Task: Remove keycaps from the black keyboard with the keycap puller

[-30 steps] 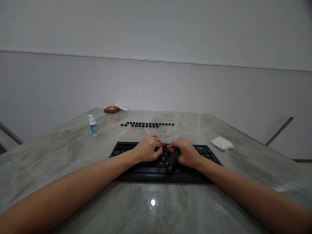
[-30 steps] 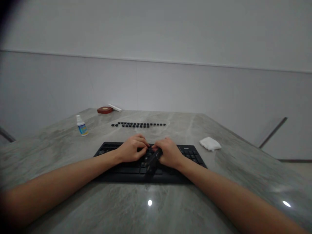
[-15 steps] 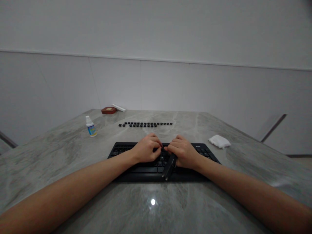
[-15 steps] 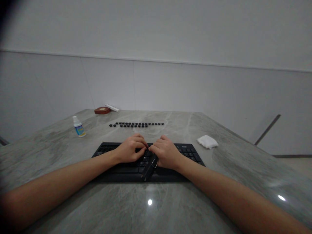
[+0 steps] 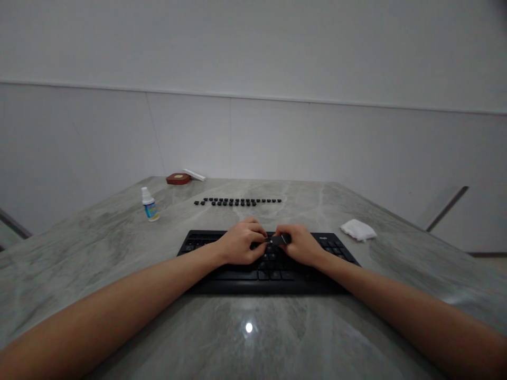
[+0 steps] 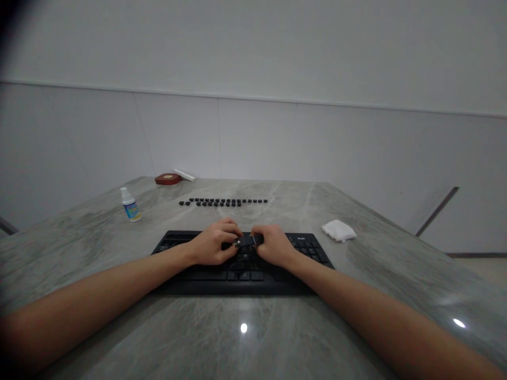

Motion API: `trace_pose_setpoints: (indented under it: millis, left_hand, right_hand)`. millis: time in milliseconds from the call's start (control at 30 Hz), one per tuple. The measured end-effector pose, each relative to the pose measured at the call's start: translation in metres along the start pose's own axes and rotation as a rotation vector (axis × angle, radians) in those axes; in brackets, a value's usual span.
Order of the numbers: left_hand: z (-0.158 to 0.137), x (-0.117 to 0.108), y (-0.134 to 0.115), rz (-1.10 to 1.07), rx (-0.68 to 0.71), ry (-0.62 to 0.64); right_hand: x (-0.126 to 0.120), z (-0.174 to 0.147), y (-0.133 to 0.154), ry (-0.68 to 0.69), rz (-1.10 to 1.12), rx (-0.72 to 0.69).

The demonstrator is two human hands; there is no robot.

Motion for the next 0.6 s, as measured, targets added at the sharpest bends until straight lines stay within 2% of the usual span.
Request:
trace_pose_setpoints:
  millis: [200, 433, 600]
  left_hand:
    - [0.000, 0.001, 0.000, -0.006, -0.023, 0.112]
    - [0.003, -0.003, -0.003, -0.075, 0.046, 0.181]
    - [0.002, -0.001, -0.001, -0.126, 0.000, 0.209]
  right_hand:
    - [0.002, 0.008, -0.007, 0.033, 0.088, 0.134]
    - [0.004, 0.009, -0.011, 0.045, 0.189, 0.159]
    - [0.004, 0.010, -0.012, 0.045, 0.244, 0.185]
Point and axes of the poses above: each hand's wrist, its own z-axis towards the middle knuckle, its own x-axis out of the palm, y = z × x, the point moved 1 cm from there along z, towards the middle knuckle
